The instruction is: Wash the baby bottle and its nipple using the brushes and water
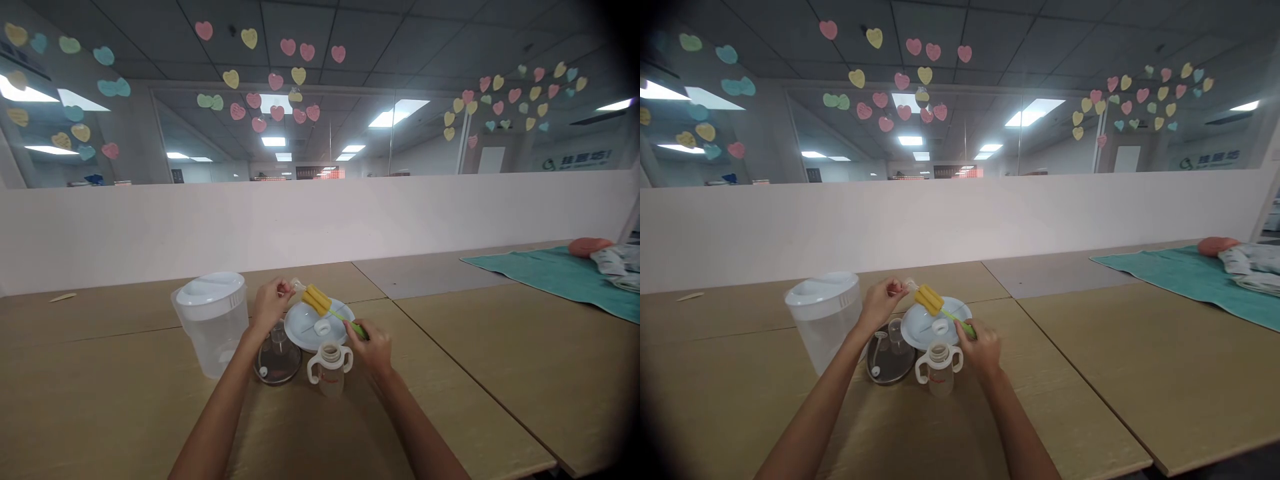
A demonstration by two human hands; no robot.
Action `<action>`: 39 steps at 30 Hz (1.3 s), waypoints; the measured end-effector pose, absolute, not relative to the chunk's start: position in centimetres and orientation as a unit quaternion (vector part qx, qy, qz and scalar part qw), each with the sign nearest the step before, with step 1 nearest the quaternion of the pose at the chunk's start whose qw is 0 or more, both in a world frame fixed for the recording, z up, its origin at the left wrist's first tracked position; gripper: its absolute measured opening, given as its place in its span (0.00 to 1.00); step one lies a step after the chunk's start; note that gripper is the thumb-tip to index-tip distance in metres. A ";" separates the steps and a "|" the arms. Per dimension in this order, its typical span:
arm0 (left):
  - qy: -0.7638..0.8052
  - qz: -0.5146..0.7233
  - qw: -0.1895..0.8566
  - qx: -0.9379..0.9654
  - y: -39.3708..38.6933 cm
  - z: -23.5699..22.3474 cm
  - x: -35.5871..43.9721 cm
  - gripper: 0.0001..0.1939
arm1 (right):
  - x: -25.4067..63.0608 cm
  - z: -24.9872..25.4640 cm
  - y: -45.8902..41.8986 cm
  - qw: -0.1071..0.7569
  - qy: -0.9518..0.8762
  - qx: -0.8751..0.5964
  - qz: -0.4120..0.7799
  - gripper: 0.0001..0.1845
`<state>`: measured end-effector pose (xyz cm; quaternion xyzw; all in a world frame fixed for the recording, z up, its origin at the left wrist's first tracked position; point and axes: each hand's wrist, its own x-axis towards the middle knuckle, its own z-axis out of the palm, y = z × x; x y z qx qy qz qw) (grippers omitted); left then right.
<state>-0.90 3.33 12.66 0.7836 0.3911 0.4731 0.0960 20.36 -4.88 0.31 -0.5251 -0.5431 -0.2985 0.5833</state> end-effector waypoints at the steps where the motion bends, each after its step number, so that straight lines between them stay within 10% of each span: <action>1: 0.395 0.473 0.087 0.783 3.4 12.7 -1.0 0.10 | 20.4 0.3 -4.9 0.591 -0.536 -0.527 -0.293 0.16; 22: 0.284 0.408 0.401 0.769 1.1 13.4 0.1 0.18 | 19.9 -0.6 -4.5 0.577 -0.528 -0.546 -0.301 0.15; 39: 0.294 0.451 0.430 0.724 2.3 12.9 0.2 0.13 | 20.1 0.5 -5.3 0.543 -0.547 -0.529 -0.356 0.15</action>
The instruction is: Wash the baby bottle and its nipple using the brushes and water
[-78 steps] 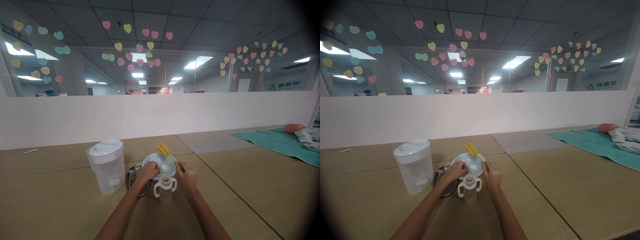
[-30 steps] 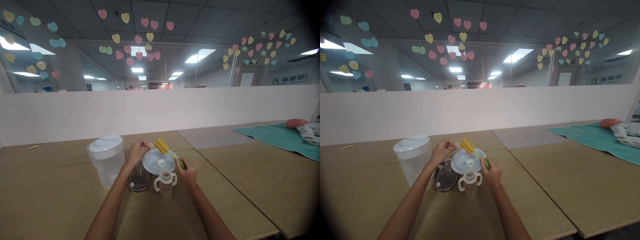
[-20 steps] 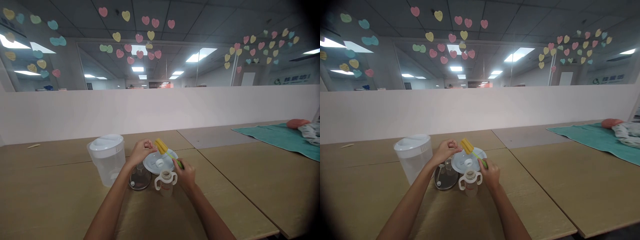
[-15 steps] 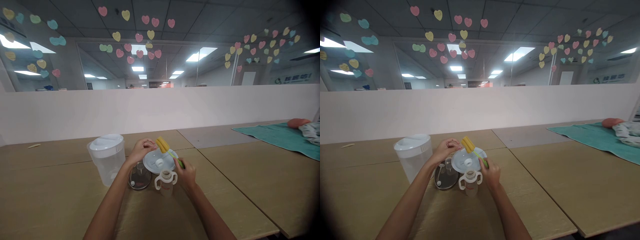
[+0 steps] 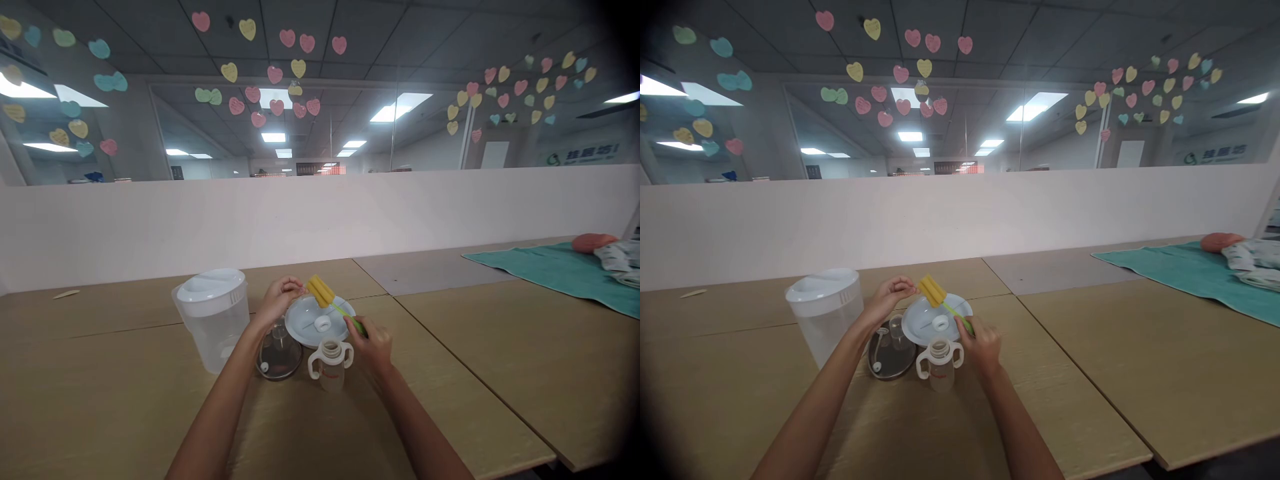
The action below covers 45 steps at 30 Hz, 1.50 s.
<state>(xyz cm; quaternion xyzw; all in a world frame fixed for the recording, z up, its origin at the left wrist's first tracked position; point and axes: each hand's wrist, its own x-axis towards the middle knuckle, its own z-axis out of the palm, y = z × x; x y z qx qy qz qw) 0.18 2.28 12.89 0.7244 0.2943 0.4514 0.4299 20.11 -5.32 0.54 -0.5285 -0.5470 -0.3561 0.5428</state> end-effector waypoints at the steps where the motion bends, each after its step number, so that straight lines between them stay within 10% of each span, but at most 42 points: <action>1: 0.289 0.448 0.413 0.738 2.3 12.8 0.1 0.13 | 20.1 0.6 -5.4 0.537 -0.548 -0.530 -0.361 0.16; 23: 0.337 0.443 0.145 0.818 3.4 12.1 -0.2 0.08 | 20.6 1.0 -5.3 0.522 -0.517 -0.543 -0.408 0.14; 45: 0.309 0.475 0.429 0.703 2.5 12.1 0.9 0.22 | 20.0 1.1 -5.4 0.557 -0.527 -0.509 -0.391 0.12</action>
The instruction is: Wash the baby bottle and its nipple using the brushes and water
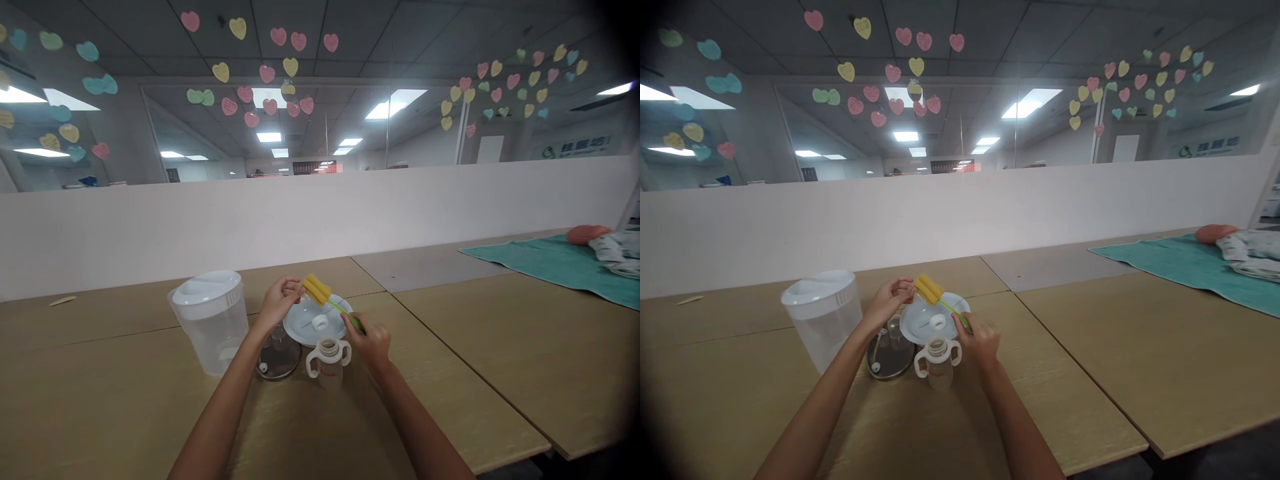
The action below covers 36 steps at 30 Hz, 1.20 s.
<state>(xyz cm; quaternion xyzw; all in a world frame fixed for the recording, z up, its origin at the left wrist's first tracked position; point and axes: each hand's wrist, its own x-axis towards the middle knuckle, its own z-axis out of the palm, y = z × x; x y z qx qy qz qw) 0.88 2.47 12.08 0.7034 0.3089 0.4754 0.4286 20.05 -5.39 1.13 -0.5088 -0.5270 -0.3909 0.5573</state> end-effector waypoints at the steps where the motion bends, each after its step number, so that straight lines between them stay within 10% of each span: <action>1: 0.306 0.480 0.440 0.695 2.4 12.1 0.9 0.22 | 20.1 1.1 -5.4 0.556 -0.528 -0.510 -0.390 0.12; 36: 0.300 0.453 0.446 0.711 0.4 13.7 0.7 0.21 | 20.6 0.8 -5.0 0.511 -0.518 -0.552 -0.407 0.14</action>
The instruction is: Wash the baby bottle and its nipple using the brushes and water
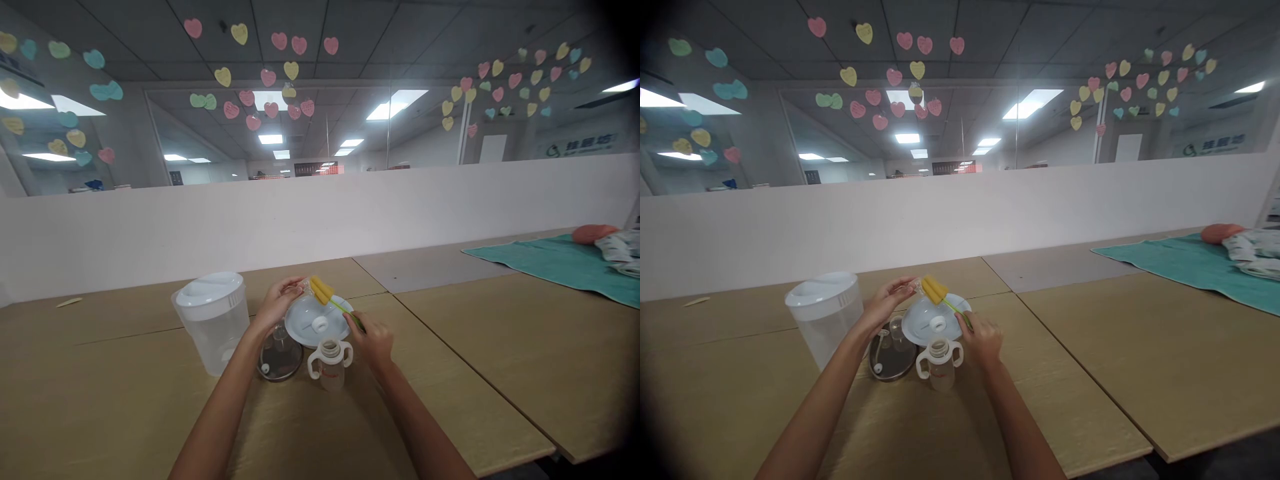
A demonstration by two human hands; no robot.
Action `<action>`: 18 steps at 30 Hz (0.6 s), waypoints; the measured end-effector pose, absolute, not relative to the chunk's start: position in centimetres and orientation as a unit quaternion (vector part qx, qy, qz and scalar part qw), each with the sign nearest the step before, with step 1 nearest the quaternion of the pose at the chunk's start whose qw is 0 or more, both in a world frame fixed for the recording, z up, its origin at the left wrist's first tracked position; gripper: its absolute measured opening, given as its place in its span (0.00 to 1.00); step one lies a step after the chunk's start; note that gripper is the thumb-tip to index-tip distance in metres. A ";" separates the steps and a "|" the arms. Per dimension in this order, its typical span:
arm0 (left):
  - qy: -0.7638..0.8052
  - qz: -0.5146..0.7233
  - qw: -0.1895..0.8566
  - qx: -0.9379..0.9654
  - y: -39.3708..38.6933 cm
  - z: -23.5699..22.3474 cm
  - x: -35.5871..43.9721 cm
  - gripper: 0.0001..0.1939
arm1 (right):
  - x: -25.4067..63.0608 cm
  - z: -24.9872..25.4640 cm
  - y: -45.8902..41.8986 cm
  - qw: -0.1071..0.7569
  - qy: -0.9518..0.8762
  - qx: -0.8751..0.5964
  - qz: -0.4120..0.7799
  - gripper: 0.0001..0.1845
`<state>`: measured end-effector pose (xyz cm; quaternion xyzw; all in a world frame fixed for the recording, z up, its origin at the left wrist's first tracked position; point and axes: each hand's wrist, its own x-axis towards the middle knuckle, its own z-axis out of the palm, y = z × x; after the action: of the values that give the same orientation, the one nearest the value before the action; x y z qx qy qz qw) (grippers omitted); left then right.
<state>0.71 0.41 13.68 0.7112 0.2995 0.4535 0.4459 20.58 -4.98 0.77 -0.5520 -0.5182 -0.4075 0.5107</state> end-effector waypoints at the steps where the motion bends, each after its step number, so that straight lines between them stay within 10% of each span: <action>1: 0.293 0.461 0.442 0.711 0.5 13.7 0.7 0.20 | 20.6 0.8 -5.0 0.505 -0.519 -0.554 -0.411 0.15; 8: 0.302 0.516 0.330 0.730 1.9 13.1 0.5 0.16 | 20.7 0.7 -5.0 0.512 -0.498 -0.567 -0.411 0.16; 18: 0.359 0.499 0.093 0.783 1.5 12.2 0.7 0.35 | 20.4 0.8 -5.2 0.562 -0.469 -0.558 -0.390 0.13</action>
<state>0.66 1.53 12.20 0.7829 0.3592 0.4995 0.0928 20.37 -5.19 0.82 -0.5585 -0.4695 -0.3903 0.5616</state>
